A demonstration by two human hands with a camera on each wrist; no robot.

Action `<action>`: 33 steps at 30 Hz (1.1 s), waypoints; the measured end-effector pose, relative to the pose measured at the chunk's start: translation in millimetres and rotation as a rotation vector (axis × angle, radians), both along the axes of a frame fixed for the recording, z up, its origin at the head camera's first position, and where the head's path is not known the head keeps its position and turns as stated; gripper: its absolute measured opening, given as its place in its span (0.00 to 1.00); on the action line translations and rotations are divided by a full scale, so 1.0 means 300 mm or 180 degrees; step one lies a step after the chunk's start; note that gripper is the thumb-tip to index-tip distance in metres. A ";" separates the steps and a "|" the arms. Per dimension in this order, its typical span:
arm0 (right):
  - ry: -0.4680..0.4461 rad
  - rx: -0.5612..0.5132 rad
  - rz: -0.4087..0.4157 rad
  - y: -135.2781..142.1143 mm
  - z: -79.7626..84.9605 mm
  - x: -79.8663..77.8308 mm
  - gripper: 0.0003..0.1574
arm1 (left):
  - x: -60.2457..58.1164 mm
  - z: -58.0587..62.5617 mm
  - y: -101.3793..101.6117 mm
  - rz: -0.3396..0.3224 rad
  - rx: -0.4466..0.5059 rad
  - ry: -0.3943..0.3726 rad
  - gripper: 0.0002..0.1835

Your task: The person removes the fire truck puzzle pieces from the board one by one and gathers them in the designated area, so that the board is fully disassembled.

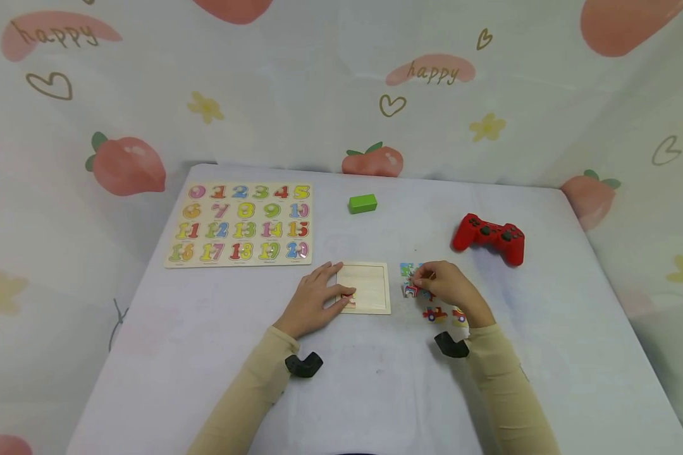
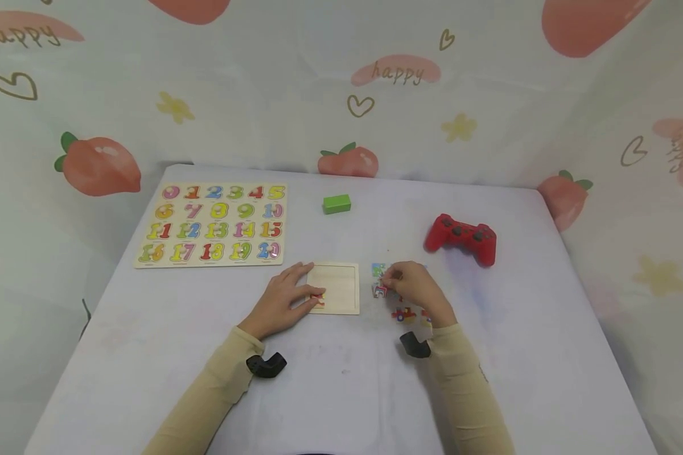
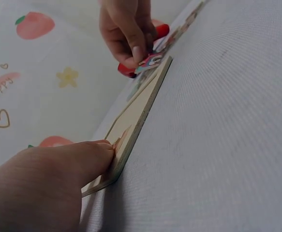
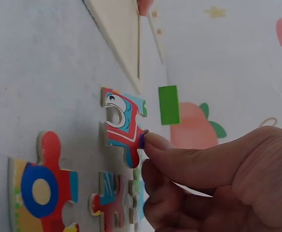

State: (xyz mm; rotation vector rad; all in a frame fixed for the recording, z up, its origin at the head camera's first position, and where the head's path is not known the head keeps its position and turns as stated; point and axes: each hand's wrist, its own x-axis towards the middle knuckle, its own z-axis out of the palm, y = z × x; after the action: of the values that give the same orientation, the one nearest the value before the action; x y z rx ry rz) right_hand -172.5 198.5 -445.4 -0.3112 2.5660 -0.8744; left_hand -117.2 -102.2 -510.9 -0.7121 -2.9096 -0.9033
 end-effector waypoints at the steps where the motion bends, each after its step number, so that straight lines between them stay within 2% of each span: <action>1: 0.0012 0.0022 -0.0011 -0.002 -0.003 0.000 0.05 | 0.000 0.000 0.000 0.0000 -0.0002 0.0001 0.14; 9: 0.0142 0.0151 0.0046 -0.007 -0.022 0.001 0.05 | 0.001 0.003 0.001 0.0016 -0.0039 -0.0023 0.14; 15: 0.0156 0.0144 0.0066 -0.016 -0.015 0.006 0.06 | 0.000 -0.003 0.000 0.0027 -0.0064 0.0001 0.14; 19: 0.0147 0.0174 -0.0056 -0.008 0.004 0.008 0.07 | 0.000 -0.007 0.001 0.0020 -0.0051 0.0041 0.14; 26: 0.0371 0.0001 -0.0540 0.040 0.052 0.017 0.11 | -0.003 -0.014 -0.001 0.0008 -0.0021 0.0068 0.14; 29: 0.0456 -0.0134 -0.0594 0.042 0.062 0.024 0.11 | -0.003 -0.017 -0.002 -0.0004 -0.0017 0.0056 0.15; 33: 0.0509 -0.0211 -0.0494 -0.001 0.049 0.045 0.09 | -0.003 -0.017 -0.002 -0.0021 -0.0021 0.0010 0.18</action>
State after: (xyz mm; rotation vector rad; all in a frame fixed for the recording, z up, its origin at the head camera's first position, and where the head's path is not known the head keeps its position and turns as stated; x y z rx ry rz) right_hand -159.1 198.2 -430.6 -0.2109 2.7421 -1.0300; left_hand -118.0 -102.7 -516.2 -0.7232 -2.9107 -0.8925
